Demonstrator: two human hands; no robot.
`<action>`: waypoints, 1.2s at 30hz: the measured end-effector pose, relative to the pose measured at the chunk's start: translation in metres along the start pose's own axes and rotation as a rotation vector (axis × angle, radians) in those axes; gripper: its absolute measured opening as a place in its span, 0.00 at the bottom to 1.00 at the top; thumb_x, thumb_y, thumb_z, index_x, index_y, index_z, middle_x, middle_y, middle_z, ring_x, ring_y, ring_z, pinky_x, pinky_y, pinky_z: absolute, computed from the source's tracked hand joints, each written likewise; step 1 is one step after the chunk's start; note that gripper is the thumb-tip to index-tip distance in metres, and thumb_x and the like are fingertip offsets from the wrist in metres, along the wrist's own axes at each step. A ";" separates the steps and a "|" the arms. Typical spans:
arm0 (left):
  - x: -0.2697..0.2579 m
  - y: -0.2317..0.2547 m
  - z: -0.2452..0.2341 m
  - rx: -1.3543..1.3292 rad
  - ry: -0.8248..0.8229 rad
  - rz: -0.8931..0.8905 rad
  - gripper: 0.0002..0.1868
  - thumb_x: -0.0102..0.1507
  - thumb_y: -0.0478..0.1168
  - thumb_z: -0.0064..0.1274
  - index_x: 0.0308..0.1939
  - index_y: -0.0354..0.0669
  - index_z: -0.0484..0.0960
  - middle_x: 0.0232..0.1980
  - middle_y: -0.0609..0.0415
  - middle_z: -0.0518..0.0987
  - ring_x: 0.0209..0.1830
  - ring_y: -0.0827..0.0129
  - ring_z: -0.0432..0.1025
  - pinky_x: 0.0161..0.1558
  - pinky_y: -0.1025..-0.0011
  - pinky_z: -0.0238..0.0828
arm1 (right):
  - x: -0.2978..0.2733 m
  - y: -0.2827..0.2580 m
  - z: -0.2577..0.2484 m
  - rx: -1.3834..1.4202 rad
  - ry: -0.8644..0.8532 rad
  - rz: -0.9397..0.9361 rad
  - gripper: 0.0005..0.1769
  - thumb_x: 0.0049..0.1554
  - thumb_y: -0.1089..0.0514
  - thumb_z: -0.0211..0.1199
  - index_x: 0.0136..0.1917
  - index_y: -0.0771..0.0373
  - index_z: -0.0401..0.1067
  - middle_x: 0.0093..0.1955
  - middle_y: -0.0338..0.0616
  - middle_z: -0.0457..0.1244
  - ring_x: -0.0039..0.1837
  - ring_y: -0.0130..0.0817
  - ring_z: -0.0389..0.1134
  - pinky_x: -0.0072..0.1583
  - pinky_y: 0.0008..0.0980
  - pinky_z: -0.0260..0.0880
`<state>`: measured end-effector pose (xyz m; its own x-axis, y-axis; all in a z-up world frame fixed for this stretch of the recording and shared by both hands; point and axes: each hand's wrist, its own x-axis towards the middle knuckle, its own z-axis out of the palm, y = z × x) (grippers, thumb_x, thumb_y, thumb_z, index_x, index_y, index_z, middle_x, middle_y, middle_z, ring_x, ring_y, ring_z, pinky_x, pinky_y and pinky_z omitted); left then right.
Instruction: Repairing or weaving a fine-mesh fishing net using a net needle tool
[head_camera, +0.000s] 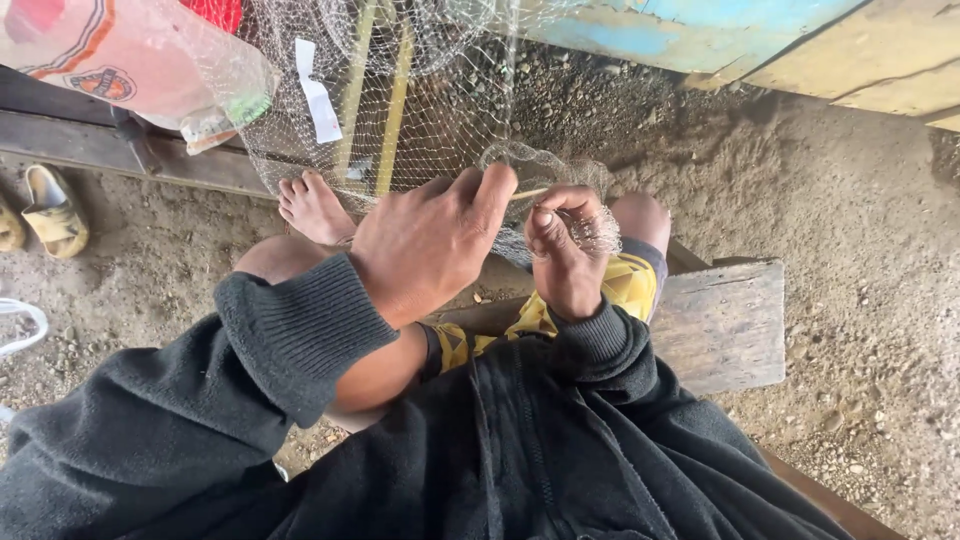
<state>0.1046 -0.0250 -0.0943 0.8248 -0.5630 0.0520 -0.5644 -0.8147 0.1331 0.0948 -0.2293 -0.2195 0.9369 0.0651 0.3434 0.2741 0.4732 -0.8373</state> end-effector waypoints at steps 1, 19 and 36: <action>0.004 0.000 -0.002 -0.228 0.003 0.006 0.08 0.85 0.34 0.45 0.67 0.42 0.66 0.45 0.49 0.81 0.18 0.74 0.70 0.16 0.71 0.74 | 0.001 0.000 0.001 -0.005 0.006 -0.002 0.04 0.77 0.60 0.66 0.63 0.56 0.72 0.48 0.34 0.64 0.40 0.21 0.58 0.42 0.25 0.61; 0.027 -0.015 -0.097 -0.657 0.807 0.203 0.11 0.90 0.37 0.43 0.60 0.32 0.79 0.54 0.40 0.85 0.42 0.60 0.80 0.47 0.60 0.84 | 0.017 0.000 0.005 -0.044 0.068 0.053 0.07 0.80 0.51 0.64 0.59 0.52 0.72 0.47 0.38 0.69 0.36 0.19 0.54 0.38 0.22 0.56; -0.009 -0.028 0.003 -0.403 0.229 0.101 0.27 0.79 0.31 0.70 0.76 0.37 0.71 0.43 0.53 0.84 0.25 0.76 0.68 0.24 0.75 0.71 | 0.018 -0.003 0.009 0.040 0.109 0.154 0.07 0.80 0.52 0.63 0.59 0.52 0.69 0.44 0.34 0.63 0.34 0.21 0.57 0.39 0.26 0.63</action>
<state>0.1128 0.0030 -0.1014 0.7778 -0.5547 0.2955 -0.6222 -0.6128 0.4872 0.1084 -0.2215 -0.2067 0.9856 0.0452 0.1627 0.1187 0.4996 -0.8581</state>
